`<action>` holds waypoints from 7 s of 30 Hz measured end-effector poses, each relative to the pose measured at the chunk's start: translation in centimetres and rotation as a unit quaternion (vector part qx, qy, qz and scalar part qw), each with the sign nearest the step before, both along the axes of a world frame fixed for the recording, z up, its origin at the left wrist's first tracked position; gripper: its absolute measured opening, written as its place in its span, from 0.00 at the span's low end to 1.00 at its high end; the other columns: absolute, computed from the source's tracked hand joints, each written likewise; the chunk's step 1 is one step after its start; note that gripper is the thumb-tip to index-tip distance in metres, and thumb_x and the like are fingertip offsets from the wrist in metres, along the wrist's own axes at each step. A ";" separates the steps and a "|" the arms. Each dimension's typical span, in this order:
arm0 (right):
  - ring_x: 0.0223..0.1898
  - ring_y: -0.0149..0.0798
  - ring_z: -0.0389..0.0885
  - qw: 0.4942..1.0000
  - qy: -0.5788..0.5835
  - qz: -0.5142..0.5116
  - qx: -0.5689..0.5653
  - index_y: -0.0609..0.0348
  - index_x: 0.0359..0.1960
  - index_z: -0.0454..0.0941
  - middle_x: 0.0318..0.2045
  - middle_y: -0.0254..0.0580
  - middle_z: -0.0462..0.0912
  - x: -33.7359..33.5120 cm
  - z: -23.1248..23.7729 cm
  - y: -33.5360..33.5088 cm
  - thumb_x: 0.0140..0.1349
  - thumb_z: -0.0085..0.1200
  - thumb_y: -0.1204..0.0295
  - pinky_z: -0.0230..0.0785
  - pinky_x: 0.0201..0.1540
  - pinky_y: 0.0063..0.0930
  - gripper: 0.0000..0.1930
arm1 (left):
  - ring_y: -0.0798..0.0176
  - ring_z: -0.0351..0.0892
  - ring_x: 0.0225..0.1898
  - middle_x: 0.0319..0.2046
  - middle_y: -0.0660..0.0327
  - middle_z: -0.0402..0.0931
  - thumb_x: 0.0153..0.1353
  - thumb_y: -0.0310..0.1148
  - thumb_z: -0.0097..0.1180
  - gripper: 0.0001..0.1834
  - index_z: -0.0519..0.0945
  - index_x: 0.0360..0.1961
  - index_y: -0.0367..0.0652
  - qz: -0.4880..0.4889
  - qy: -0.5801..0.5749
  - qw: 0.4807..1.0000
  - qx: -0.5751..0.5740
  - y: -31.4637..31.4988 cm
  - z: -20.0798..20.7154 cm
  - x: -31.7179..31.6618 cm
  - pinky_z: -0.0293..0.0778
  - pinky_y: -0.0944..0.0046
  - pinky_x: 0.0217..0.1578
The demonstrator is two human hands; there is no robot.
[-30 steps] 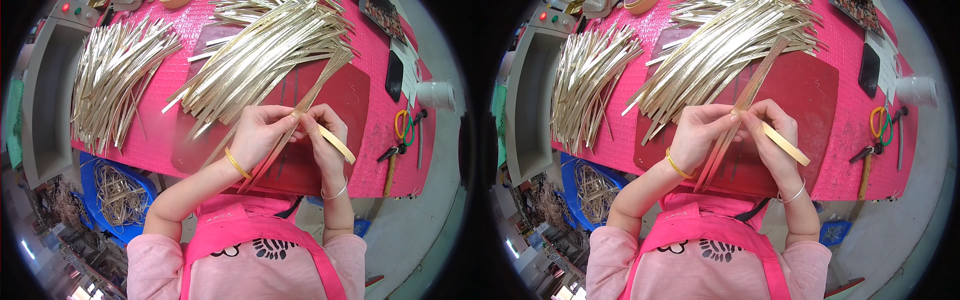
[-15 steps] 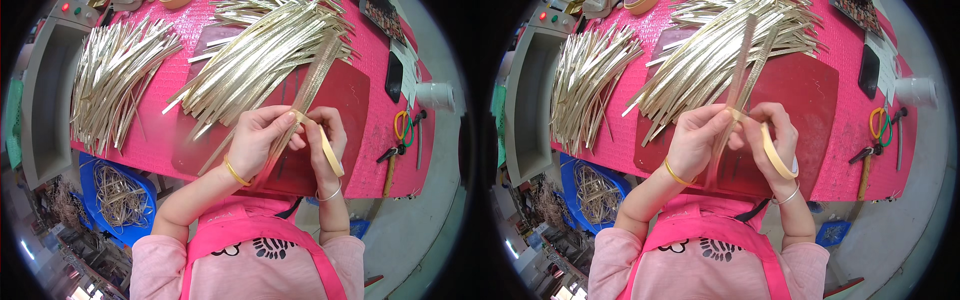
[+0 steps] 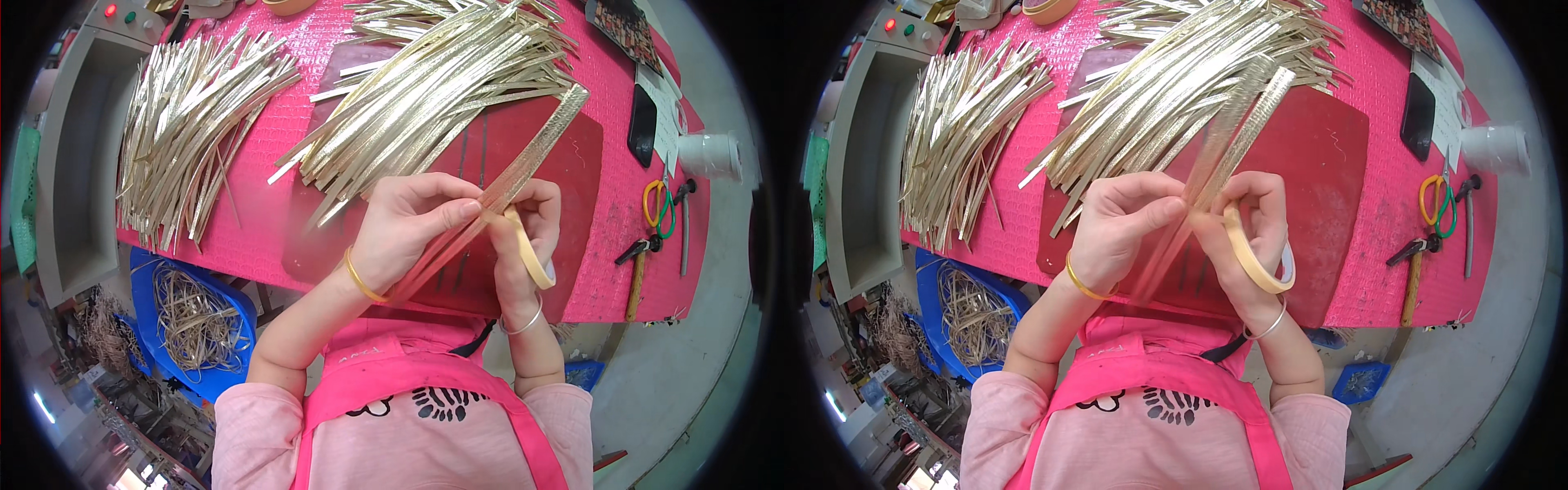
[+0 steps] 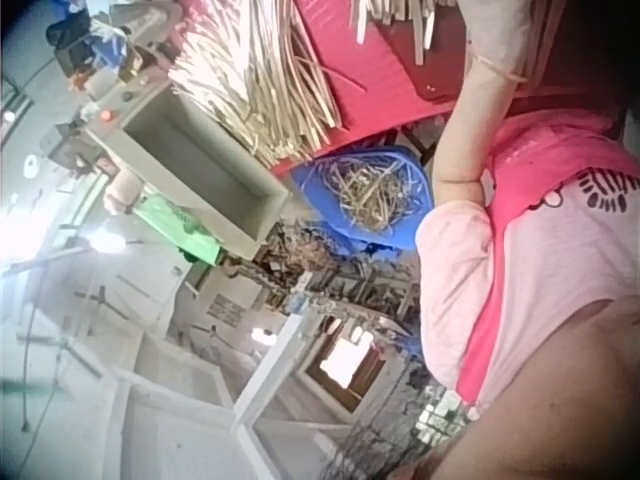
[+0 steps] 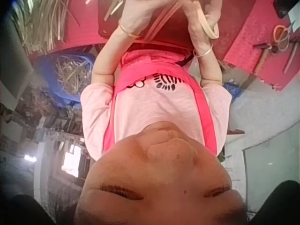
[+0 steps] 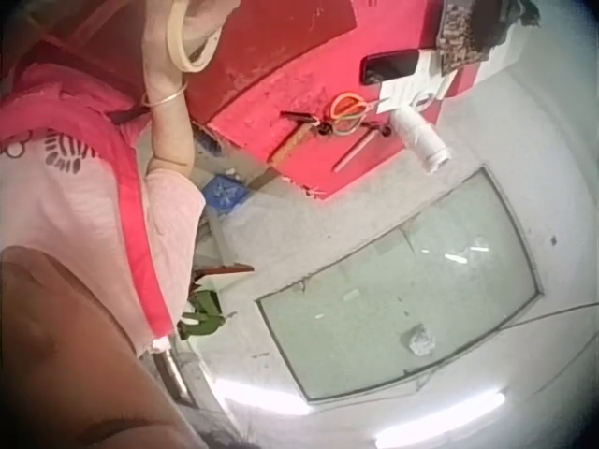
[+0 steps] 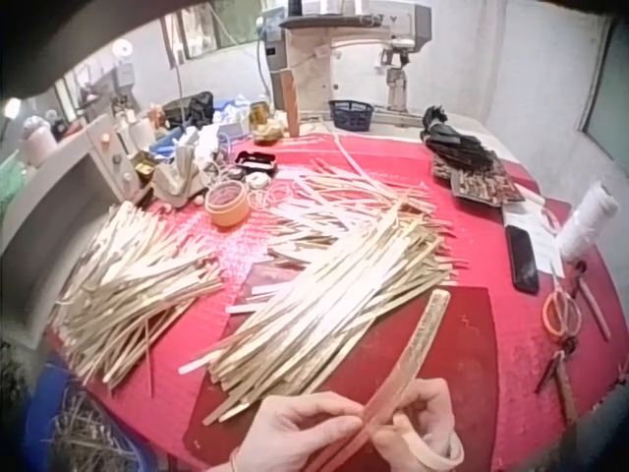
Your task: The recorder is applying double-sided tape to strips of gold material, likely for shoe upper construction.
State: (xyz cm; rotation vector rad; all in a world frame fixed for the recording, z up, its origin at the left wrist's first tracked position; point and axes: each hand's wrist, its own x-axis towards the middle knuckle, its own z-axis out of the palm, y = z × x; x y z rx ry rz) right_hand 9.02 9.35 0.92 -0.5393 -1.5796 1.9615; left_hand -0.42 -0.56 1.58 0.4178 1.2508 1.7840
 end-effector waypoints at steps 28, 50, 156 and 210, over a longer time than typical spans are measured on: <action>0.33 0.39 0.69 0.920 -0.019 0.198 0.336 0.58 0.21 0.72 0.22 0.36 0.72 -0.2 0.5 1.9 0.49 0.50 0.72 0.49 0.50 0.38 0.04 | 0.71 0.73 0.17 0.19 0.60 0.73 0.51 0.27 0.53 0.09 0.73 0.30 0.31 -0.061 -0.111 0.983 -0.136 -2.3 3.4 -0.5 0.69 0.77 0.18; 0.29 0.43 0.73 0.846 -0.172 0.093 0.495 0.57 0.29 0.66 0.25 0.41 0.75 -5.9 -6.1 22.8 0.44 0.51 0.76 0.64 0.33 0.31 0.10 | 0.58 0.71 0.34 0.26 0.59 0.72 0.42 0.30 0.51 0.04 0.75 0.21 0.42 0.034 0.766 0.584 -0.267 19.1 -5.8 -5.5 0.69 0.61 0.32; 0.41 0.37 0.69 0.984 -0.043 0.070 0.156 0.58 0.57 0.50 0.54 0.48 0.58 2.3 -1.2 2.8 0.57 0.42 0.58 0.63 0.38 0.28 0.29 | 0.64 0.76 0.28 0.30 0.55 0.75 0.52 0.30 0.51 0.13 0.73 0.37 0.31 -0.048 -0.104 0.990 -0.078 0.6 -0.6 2.4 0.72 0.71 0.30; 0.30 0.21 0.64 0.998 0.055 0.016 0.011 0.59 0.31 0.59 0.26 0.33 0.66 0.7 -1.1 0.4 0.50 0.52 0.78 0.60 0.31 0.11 0.12 | 0.71 0.72 0.29 0.26 0.61 0.73 0.52 0.28 0.51 0.09 0.73 0.32 0.32 -0.015 0.011 0.999 -0.043 0.6 0.4 1.0 0.69 0.74 0.31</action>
